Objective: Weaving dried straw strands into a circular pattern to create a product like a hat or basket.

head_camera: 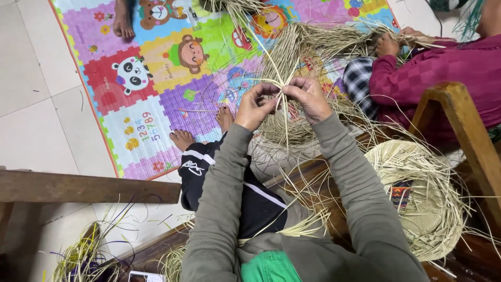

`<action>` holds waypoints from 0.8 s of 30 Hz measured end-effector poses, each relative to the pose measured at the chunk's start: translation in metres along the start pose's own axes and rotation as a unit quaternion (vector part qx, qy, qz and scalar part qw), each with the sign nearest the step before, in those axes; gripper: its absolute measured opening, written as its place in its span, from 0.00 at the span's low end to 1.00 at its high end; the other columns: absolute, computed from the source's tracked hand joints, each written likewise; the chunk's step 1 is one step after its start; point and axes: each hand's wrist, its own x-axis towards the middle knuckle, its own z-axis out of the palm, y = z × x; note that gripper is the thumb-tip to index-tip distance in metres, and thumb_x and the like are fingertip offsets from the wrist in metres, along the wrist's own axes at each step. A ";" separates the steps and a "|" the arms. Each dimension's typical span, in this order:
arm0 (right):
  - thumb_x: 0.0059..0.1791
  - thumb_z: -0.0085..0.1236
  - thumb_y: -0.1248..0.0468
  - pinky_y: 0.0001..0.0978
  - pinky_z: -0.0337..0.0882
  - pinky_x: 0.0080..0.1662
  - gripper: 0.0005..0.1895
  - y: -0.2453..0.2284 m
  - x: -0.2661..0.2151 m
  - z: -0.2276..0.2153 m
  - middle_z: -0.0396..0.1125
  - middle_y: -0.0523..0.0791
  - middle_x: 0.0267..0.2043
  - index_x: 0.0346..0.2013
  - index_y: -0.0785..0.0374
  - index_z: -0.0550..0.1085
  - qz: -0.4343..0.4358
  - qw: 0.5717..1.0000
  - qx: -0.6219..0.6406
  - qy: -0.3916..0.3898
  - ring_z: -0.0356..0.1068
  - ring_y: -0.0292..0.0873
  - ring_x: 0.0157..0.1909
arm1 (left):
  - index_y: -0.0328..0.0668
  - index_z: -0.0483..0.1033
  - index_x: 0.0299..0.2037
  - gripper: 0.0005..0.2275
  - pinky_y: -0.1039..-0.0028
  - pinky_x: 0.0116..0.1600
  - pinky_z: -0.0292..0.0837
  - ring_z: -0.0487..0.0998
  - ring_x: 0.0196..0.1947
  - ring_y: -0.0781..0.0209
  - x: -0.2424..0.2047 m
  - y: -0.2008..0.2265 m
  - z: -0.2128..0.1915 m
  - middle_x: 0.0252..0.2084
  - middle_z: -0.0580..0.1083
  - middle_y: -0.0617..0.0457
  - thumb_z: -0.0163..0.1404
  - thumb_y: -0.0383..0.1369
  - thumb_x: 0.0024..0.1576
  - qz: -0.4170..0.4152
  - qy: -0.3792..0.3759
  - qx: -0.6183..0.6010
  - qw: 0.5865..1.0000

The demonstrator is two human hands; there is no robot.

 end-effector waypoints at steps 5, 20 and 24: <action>0.37 0.58 0.69 0.20 0.66 0.29 0.06 0.009 0.010 0.004 0.62 0.43 0.17 0.19 0.65 0.68 -0.033 0.999 -0.001 0.018 0.63 0.32 0.21 | 0.39 0.69 0.41 0.19 0.82 0.36 0.73 0.70 0.33 0.69 0.010 -0.015 0.001 0.36 0.69 0.50 0.60 0.31 0.40 0.005 0.039 -0.006 0.999; 0.37 0.55 0.69 0.15 0.58 0.24 0.04 0.028 0.001 0.020 0.60 0.41 0.15 0.19 0.64 0.68 -0.067 0.993 -0.078 0.066 0.58 0.28 0.20 | 0.41 0.70 0.25 0.03 0.74 0.28 0.67 0.72 0.25 0.57 -0.011 0.018 0.019 0.22 0.69 0.48 0.51 0.28 0.44 0.123 0.230 0.176 0.949; 0.38 0.53 0.69 0.14 0.57 0.22 0.04 0.035 0.005 0.018 0.59 0.41 0.13 0.18 0.64 0.68 -0.077 0.990 -0.111 0.043 0.56 0.27 0.18 | 0.43 0.72 0.26 0.02 0.75 0.33 0.66 0.69 0.28 0.58 -0.014 0.034 0.018 0.26 0.68 0.50 0.47 0.29 0.46 0.128 0.235 0.282 0.921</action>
